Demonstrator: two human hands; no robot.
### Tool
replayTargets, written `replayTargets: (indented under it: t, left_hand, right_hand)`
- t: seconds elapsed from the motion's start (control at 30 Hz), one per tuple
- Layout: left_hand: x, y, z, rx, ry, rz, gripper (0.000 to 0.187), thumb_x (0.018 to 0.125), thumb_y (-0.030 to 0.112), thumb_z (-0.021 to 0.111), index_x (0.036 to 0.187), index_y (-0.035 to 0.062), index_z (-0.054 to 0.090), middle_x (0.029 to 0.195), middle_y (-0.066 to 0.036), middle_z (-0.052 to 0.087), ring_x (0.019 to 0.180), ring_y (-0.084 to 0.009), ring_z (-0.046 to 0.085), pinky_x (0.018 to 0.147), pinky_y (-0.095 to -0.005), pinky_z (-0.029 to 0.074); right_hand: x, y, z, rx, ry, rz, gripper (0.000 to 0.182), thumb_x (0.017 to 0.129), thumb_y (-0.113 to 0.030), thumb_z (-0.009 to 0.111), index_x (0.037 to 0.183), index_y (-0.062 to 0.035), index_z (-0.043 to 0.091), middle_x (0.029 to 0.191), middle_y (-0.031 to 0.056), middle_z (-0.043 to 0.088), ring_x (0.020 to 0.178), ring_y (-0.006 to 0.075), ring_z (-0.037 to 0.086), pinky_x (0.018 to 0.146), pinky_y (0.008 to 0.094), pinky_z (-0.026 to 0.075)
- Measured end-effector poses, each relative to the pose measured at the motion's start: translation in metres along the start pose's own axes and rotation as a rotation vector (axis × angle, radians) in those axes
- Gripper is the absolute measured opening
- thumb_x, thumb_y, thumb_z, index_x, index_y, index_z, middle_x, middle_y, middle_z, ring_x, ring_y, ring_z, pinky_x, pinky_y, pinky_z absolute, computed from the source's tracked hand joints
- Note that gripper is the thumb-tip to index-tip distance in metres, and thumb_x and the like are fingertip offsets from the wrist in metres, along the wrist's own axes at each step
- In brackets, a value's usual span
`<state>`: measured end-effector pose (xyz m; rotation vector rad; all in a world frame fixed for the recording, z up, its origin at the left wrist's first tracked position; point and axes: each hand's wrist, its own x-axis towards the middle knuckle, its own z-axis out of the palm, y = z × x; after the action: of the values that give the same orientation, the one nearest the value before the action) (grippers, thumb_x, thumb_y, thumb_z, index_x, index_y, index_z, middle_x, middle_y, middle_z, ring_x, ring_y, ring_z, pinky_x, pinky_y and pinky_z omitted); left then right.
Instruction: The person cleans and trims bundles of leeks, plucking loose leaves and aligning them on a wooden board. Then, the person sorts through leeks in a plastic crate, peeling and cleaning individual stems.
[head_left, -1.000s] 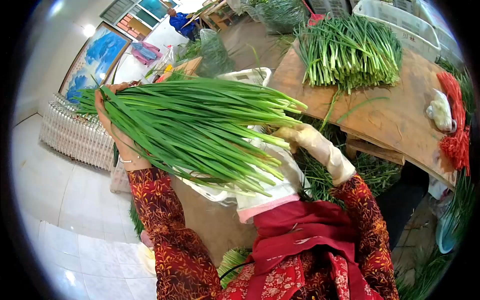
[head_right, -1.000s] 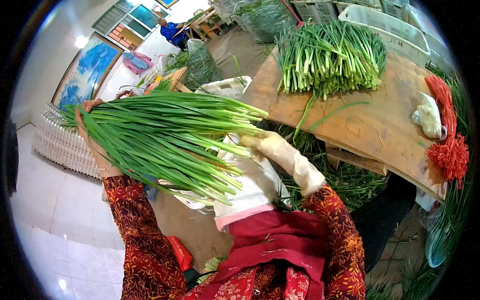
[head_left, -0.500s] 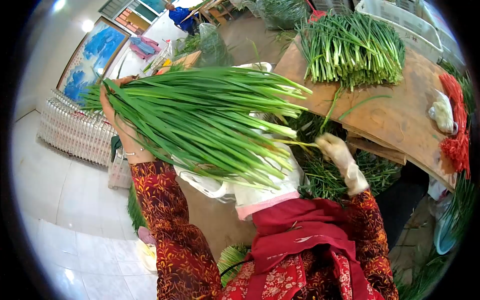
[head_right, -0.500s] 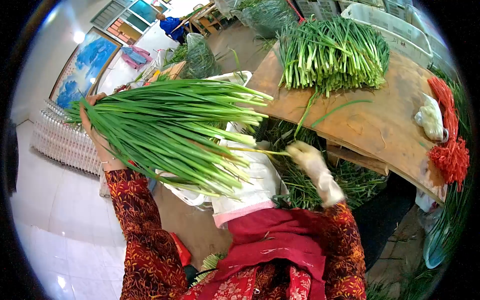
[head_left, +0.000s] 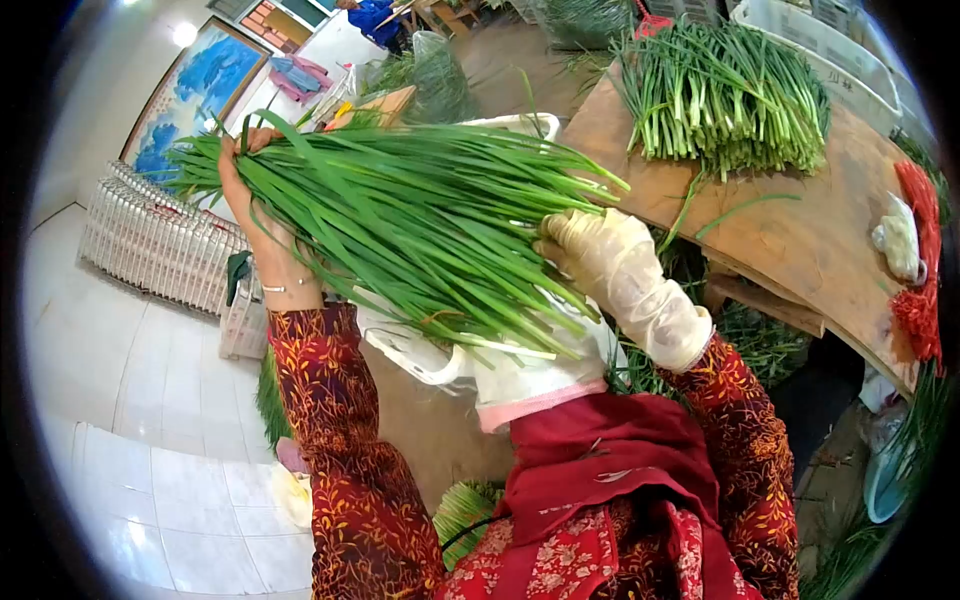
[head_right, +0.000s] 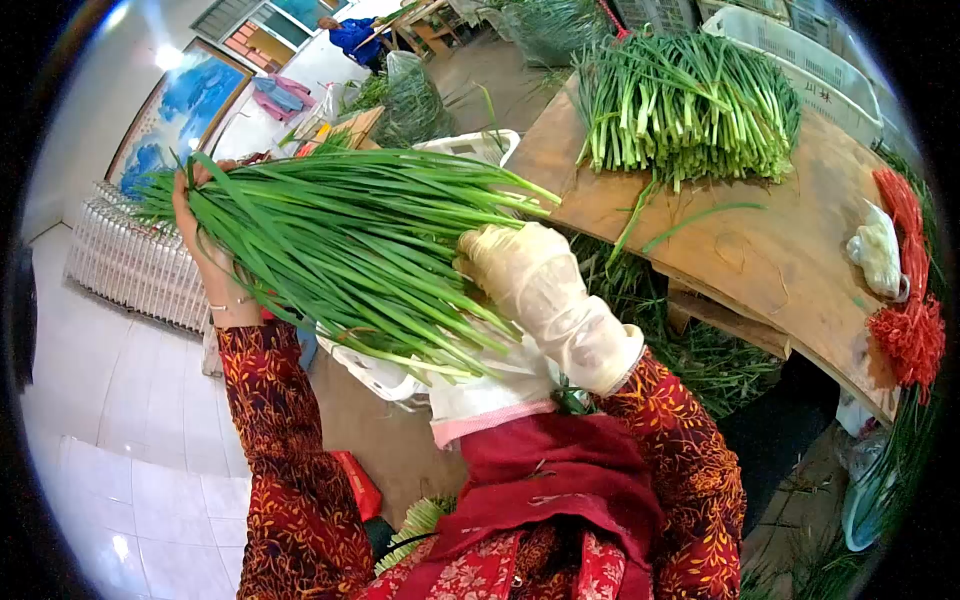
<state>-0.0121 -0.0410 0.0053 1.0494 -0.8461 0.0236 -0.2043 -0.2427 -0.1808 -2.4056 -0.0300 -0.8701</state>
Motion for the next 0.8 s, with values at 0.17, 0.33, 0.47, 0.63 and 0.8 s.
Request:
replayTargets:
  t: [0.17, 0.33, 0.47, 0.63, 0.8]
  left_hand:
    - [-0.001, 0.001, -0.014, -0.235, -0.198, -0.141, 0.036, 0.093, 0.033, 0.033, 0.095, 0.0023, 0.052, 0.086, -0.012, 0.058, 0.076, -0.018, 0.056, 0.07, -0.0292, 0.048]
    - [-0.011, 0.019, -0.017, 0.249, -0.131, 0.002, 0.043, 0.093, 0.038, 0.032, 0.098, 0.0, 0.052, 0.093, -0.012, 0.056, 0.083, -0.0179, 0.055, 0.079, -0.0299, 0.046]
    - [-0.016, 0.014, -0.023, -0.011, -0.25, -0.092, 0.042, 0.093, 0.037, 0.032, 0.094, 0.0006, 0.054, 0.092, -0.01, 0.056, 0.085, -0.0173, 0.053, 0.081, -0.0302, 0.044]
    - [-0.024, 0.006, -0.005, 0.555, -0.009, 0.166, 0.032, 0.092, 0.031, 0.039, 0.092, 0.0017, 0.052, 0.088, -0.008, 0.053, 0.082, -0.017, 0.051, 0.079, -0.0292, 0.043]
    - [-0.027, -0.004, -0.01, 0.664, -0.165, 0.388, 0.026, 0.088, 0.023, 0.046, 0.101, 0.0008, 0.045, 0.089, -0.007, 0.051, 0.084, -0.0186, 0.05, 0.08, -0.0302, 0.042]
  right_hand:
    - [-0.046, 0.029, -0.003, 0.127, -0.036, 0.424, 0.028, 0.084, -0.035, 0.05, 0.081, -0.0083, 0.056, 0.071, 0.0138, 0.06, 0.07, 0.0337, 0.058, 0.062, 0.0433, 0.045]
    - [-0.155, 0.121, 0.051, -0.283, -1.097, 0.55, 0.048, 0.084, -0.039, 0.049, 0.116, -0.0045, 0.051, 0.111, 0.0174, 0.055, 0.101, 0.0261, 0.055, 0.084, 0.0292, 0.043]
    - [-0.11, 0.069, 0.042, 0.938, -0.43, 0.701, 0.064, 0.081, -0.044, 0.055, 0.128, -0.0031, 0.04, 0.125, 0.0146, 0.048, 0.113, 0.0239, 0.047, 0.096, 0.0319, 0.034]
    - [-0.055, 0.026, 0.041, 1.581, -0.397, 0.435, 0.047, 0.083, -0.037, 0.058, 0.112, -0.0013, 0.054, 0.092, -0.001, 0.057, 0.071, 0.0057, 0.047, 0.063, 0.0182, 0.037]
    - [-0.069, 0.03, 0.046, 1.523, -0.315, 0.6, 0.034, 0.084, -0.032, 0.059, 0.098, -0.002, 0.058, 0.077, -0.0025, 0.055, 0.064, 0.0041, 0.044, 0.056, 0.018, 0.034]
